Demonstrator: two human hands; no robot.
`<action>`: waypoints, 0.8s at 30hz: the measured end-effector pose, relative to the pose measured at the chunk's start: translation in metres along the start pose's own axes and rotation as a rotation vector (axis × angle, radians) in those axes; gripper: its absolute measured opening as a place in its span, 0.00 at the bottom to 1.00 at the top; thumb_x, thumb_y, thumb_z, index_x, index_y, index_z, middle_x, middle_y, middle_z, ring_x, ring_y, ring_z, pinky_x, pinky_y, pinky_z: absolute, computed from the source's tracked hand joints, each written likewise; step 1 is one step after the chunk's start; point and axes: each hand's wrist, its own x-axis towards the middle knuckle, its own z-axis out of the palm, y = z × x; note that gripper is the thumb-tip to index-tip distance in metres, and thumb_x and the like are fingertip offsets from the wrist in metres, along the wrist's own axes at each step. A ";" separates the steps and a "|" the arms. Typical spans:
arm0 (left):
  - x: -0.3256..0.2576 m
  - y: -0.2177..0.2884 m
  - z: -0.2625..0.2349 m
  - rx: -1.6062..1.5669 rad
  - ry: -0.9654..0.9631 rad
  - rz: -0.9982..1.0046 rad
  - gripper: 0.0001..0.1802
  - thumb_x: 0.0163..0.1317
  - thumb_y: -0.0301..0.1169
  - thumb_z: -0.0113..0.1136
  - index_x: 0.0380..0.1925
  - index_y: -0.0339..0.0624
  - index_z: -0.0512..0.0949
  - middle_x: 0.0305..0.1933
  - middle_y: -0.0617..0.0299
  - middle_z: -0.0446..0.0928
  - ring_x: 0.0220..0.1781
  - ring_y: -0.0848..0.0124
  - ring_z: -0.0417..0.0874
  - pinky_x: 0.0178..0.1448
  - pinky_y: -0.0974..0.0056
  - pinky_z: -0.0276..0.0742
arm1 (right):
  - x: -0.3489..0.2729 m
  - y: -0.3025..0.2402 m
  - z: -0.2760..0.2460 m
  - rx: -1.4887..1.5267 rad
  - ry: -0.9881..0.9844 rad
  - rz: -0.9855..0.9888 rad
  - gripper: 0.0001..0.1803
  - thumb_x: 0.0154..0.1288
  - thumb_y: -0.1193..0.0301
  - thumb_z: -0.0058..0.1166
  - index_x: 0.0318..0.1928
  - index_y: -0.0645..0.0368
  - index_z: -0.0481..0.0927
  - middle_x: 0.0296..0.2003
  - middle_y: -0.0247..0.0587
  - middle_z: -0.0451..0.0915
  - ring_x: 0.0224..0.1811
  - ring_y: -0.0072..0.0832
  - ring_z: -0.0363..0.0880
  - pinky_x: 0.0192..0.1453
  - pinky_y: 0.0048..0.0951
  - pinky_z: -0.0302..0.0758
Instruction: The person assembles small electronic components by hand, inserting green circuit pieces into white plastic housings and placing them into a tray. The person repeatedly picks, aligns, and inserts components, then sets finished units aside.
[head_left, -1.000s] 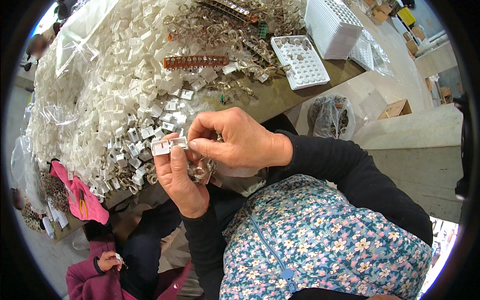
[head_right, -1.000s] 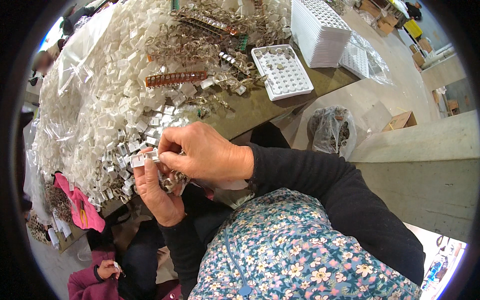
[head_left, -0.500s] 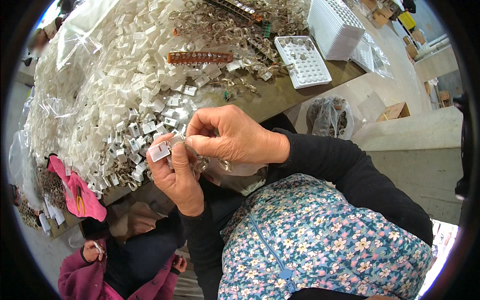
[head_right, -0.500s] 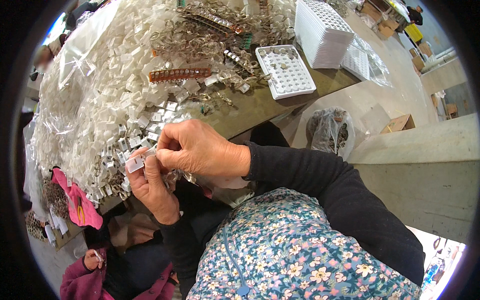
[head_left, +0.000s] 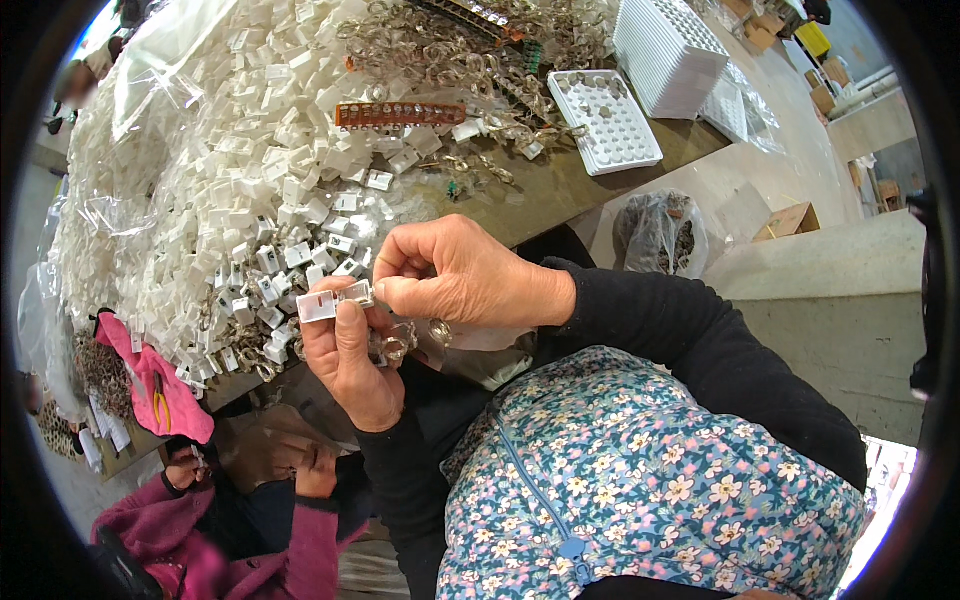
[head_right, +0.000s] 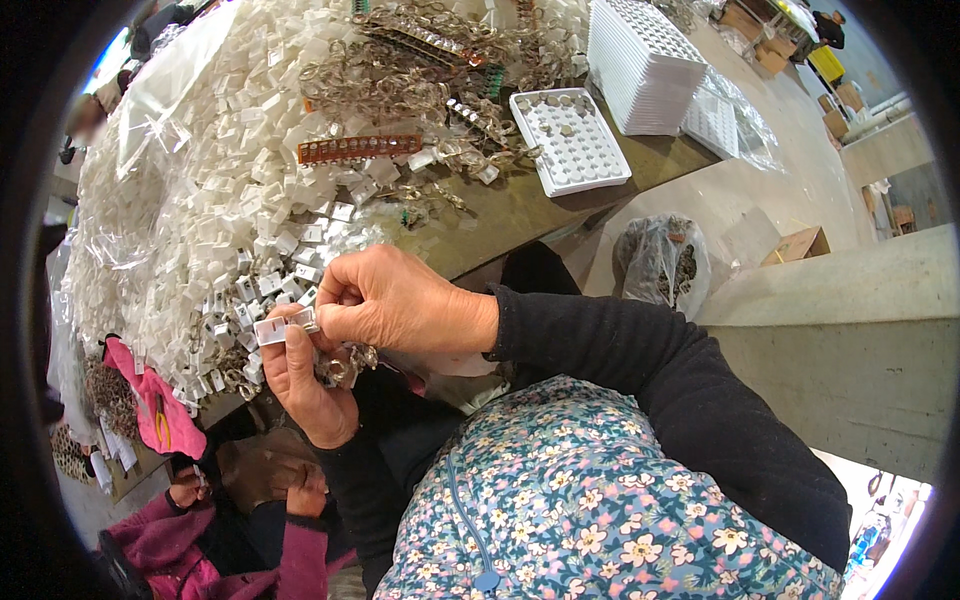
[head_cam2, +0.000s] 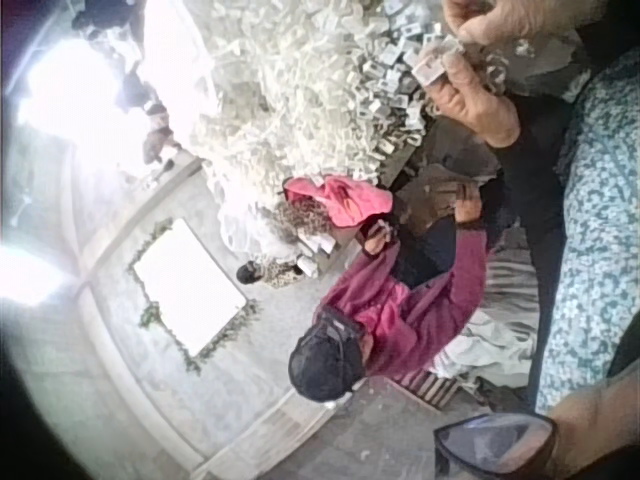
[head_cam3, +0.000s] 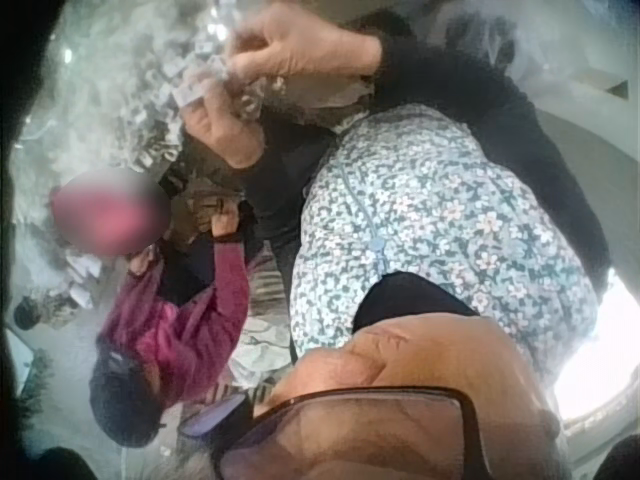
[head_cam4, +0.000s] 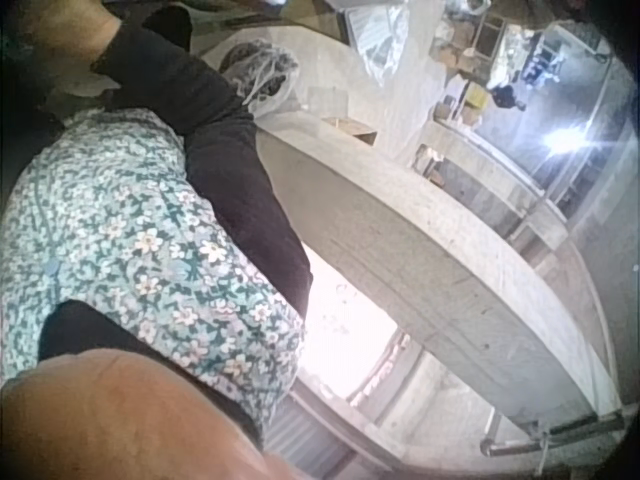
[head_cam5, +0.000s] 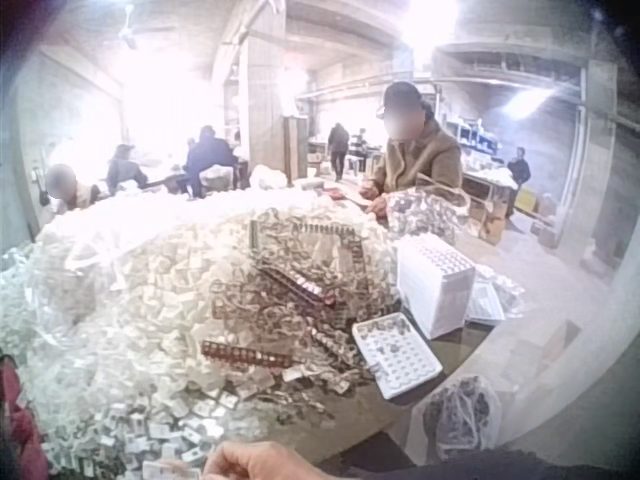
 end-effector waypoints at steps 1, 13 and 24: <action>0.000 -0.002 0.000 -0.005 0.007 0.006 0.12 0.66 0.35 0.56 0.43 0.39 0.72 0.26 0.69 0.72 0.23 0.83 0.68 0.24 0.78 0.60 | 0.000 0.001 0.000 0.009 0.004 0.003 0.11 0.58 0.70 0.58 0.31 0.68 0.78 0.25 0.39 0.82 0.28 0.19 0.78 0.32 0.24 0.74; 0.001 -0.004 0.005 -0.397 0.095 -0.195 0.15 0.67 0.33 0.51 0.48 0.34 0.70 0.24 0.64 0.71 0.16 0.80 0.67 0.17 0.77 0.61 | -0.006 0.003 0.007 0.424 -0.099 0.169 0.07 0.65 0.74 0.51 0.35 0.68 0.76 0.31 0.39 0.81 0.34 0.20 0.79 0.40 0.23 0.76; 0.000 -0.008 0.020 -0.269 0.080 -0.360 0.29 0.70 0.44 0.45 0.65 0.40 0.63 0.50 0.53 0.76 0.44 0.68 0.80 0.42 0.67 0.79 | -0.012 0.013 -0.004 0.041 0.055 -0.016 0.07 0.62 0.72 0.52 0.34 0.65 0.73 0.29 0.38 0.81 0.32 0.20 0.79 0.37 0.24 0.76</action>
